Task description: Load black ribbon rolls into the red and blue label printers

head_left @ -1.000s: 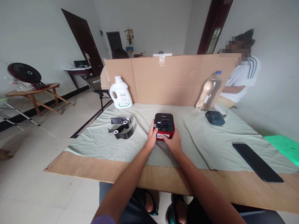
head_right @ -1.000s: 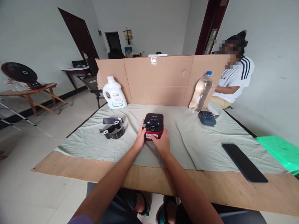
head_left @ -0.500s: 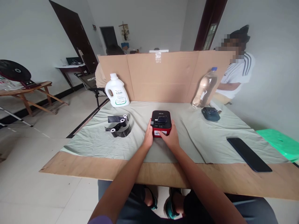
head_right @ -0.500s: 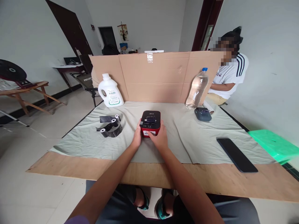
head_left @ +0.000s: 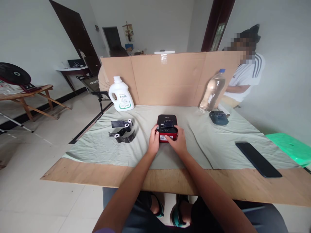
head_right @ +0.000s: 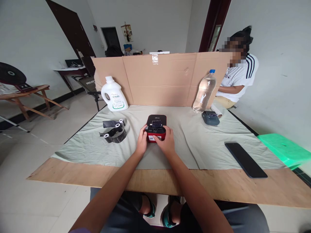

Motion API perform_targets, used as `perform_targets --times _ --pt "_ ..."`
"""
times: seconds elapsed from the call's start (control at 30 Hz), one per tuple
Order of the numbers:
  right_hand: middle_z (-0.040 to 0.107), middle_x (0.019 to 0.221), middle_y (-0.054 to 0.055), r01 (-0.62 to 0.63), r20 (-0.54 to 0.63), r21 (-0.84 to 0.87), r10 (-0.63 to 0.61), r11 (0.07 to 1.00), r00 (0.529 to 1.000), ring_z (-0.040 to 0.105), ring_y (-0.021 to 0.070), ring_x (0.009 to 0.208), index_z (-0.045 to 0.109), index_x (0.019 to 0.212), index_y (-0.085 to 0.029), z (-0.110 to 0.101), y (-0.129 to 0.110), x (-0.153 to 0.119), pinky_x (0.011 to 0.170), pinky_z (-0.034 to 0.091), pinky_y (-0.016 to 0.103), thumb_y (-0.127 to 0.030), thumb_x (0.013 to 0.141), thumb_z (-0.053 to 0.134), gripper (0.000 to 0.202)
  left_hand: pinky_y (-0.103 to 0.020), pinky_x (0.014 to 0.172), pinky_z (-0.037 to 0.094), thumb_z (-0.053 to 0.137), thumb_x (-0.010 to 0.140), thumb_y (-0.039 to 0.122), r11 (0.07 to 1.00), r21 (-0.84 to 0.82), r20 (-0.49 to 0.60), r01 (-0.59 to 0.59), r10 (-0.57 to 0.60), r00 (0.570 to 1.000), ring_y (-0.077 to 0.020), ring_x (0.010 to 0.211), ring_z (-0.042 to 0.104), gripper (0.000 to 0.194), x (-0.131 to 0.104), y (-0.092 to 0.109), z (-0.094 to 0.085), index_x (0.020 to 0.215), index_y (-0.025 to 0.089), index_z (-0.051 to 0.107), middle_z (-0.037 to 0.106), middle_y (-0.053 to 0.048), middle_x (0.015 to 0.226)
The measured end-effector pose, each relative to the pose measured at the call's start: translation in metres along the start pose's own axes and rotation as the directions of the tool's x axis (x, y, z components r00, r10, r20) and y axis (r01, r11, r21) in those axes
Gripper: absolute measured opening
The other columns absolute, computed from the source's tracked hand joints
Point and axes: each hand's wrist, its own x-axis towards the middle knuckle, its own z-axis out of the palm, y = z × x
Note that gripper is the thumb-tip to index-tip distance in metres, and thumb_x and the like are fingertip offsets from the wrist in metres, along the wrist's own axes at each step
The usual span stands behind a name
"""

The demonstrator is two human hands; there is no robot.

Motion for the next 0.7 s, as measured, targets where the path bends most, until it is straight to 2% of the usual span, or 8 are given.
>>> perform_targets --times 0.17,0.37,0.57,0.7 --pt "0.058 0.125 0.013 0.002 0.003 -0.002 -0.002 1.000 1.000 0.057 0.0309 0.120 0.053 0.129 -0.023 -0.001 -0.001 0.001 0.105 0.050 0.051 -0.042 0.079 0.076 0.059 -0.041 0.126 0.028 0.044 0.103 0.048 0.998 0.038 -0.025 -0.042 0.043 0.999 -0.0233 0.146 0.042 0.037 0.002 -0.003 0.000 0.126 0.023 0.059 0.052 -0.009 0.149" --pt "0.058 0.125 0.013 -0.007 -0.003 0.014 0.007 1.000 1.000 0.057 0.0303 0.120 0.052 0.129 -0.023 0.000 0.001 0.001 0.104 0.050 0.050 -0.044 0.079 0.077 0.060 -0.043 0.125 0.029 0.043 0.103 0.043 0.999 0.028 -0.019 -0.026 0.026 0.999 -0.0240 0.145 0.043 0.034 0.002 -0.002 0.000 0.128 0.024 0.057 0.051 -0.009 0.149" --pt "0.052 0.140 0.018 -0.151 -0.020 0.116 0.154 0.982 0.988 0.058 0.0305 0.121 0.036 0.148 -0.019 0.006 0.004 -0.008 0.100 0.054 0.048 -0.047 0.076 0.079 0.088 -0.040 0.125 0.028 0.042 0.103 0.040 0.999 0.032 -0.014 -0.027 0.028 1.000 -0.0223 0.145 0.042 0.035 0.001 -0.001 0.000 0.131 0.023 0.056 0.051 -0.009 0.149" --pt "0.051 0.142 0.019 -0.166 0.004 0.101 0.167 0.981 0.986 0.057 0.0320 0.124 0.032 0.152 -0.018 0.008 0.006 -0.013 0.101 0.054 0.049 -0.049 0.076 0.079 0.095 -0.040 0.125 0.028 0.042 0.103 0.042 0.999 0.043 -0.018 -0.032 0.033 0.999 -0.0223 0.144 0.042 0.036 0.001 0.000 0.000 0.131 0.024 0.057 0.052 -0.009 0.148"
